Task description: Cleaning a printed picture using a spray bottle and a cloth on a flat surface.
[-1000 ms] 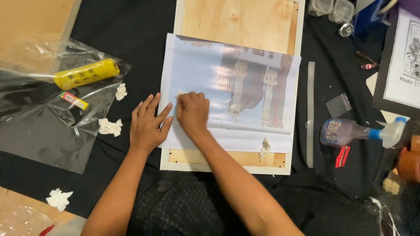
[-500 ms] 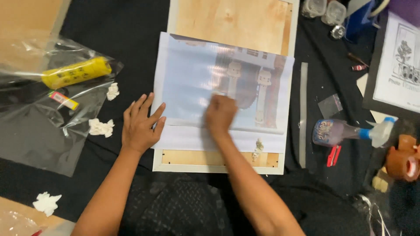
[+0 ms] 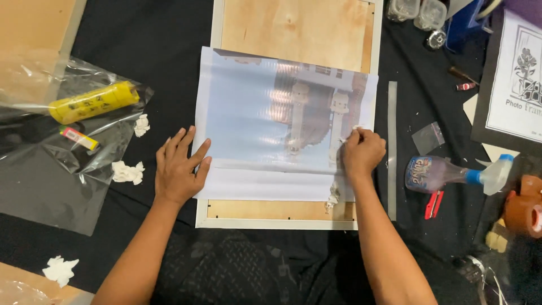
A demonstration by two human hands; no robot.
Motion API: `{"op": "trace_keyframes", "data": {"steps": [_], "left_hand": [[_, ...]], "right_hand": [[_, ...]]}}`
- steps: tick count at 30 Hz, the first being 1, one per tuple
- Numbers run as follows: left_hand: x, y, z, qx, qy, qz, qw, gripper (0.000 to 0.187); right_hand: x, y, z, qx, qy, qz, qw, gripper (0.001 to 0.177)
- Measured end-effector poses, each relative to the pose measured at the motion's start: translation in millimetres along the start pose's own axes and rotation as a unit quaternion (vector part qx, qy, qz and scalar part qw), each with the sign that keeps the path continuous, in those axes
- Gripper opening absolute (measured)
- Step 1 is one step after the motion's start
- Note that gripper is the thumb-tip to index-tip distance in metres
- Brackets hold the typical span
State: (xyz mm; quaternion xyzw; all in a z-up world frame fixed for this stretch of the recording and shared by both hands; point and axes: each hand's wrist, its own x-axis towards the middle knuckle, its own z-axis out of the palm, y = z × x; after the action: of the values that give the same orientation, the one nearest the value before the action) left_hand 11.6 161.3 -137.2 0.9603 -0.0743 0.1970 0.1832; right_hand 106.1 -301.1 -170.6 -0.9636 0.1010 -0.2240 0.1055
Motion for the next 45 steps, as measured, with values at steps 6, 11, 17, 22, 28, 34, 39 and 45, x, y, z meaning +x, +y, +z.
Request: {"op": "trace_keyframes", "data": {"steps": [6, 11, 17, 22, 28, 34, 39, 45], "left_hand": [[1.0, 1.3, -2.3, 0.005, -0.013, 0.0, 1.0, 0.032], [-1.8, -3.9, 3.2, 0.021, -0.018, 0.013, 1.0, 0.034], [-2.0, -1.6, 0.3, 0.019, -0.026, -0.004, 0.999, 0.033], [-0.3, -0.5, -0.8, 0.001, -0.021, -0.017, 1.0, 0.033], [0.5, -1.2, -1.5, -0.001, -0.02, -0.004, 1.0, 0.033], [-0.2, -2.0, -1.0, -0.007, -0.018, 0.001, 1.0, 0.032], [0.0, -0.5, -2.5, -0.015, -0.025, -0.011, 1.0, 0.032], [2.9, 2.1, -3.7, -0.008, -0.019, -0.01, 1.0, 0.031]], "right_hand": [[-34.7, -180.2, 55.9, 0.184, 0.036, -0.077, 0.979, 0.017], [-70.0, -297.9, 62.4, 0.24, -0.068, -0.168, 0.954, 0.006], [-6.3, -144.0, 54.1, 0.187, -0.019, -0.144, 0.972, 0.01], [42.3, -33.1, 18.6, -0.007, 0.02, -0.041, 0.999, 0.005], [-4.7, -183.9, 70.7, 0.07, 0.066, -0.041, 0.994, 0.012], [-42.8, -307.5, 81.2, 0.225, -0.058, -0.172, 0.957, 0.017], [20.8, -154.2, 72.8, 0.153, 0.03, -0.129, 0.979, 0.015], [74.0, -9.3, 38.0, -0.047, 0.026, 0.054, 0.997, 0.002]]}}
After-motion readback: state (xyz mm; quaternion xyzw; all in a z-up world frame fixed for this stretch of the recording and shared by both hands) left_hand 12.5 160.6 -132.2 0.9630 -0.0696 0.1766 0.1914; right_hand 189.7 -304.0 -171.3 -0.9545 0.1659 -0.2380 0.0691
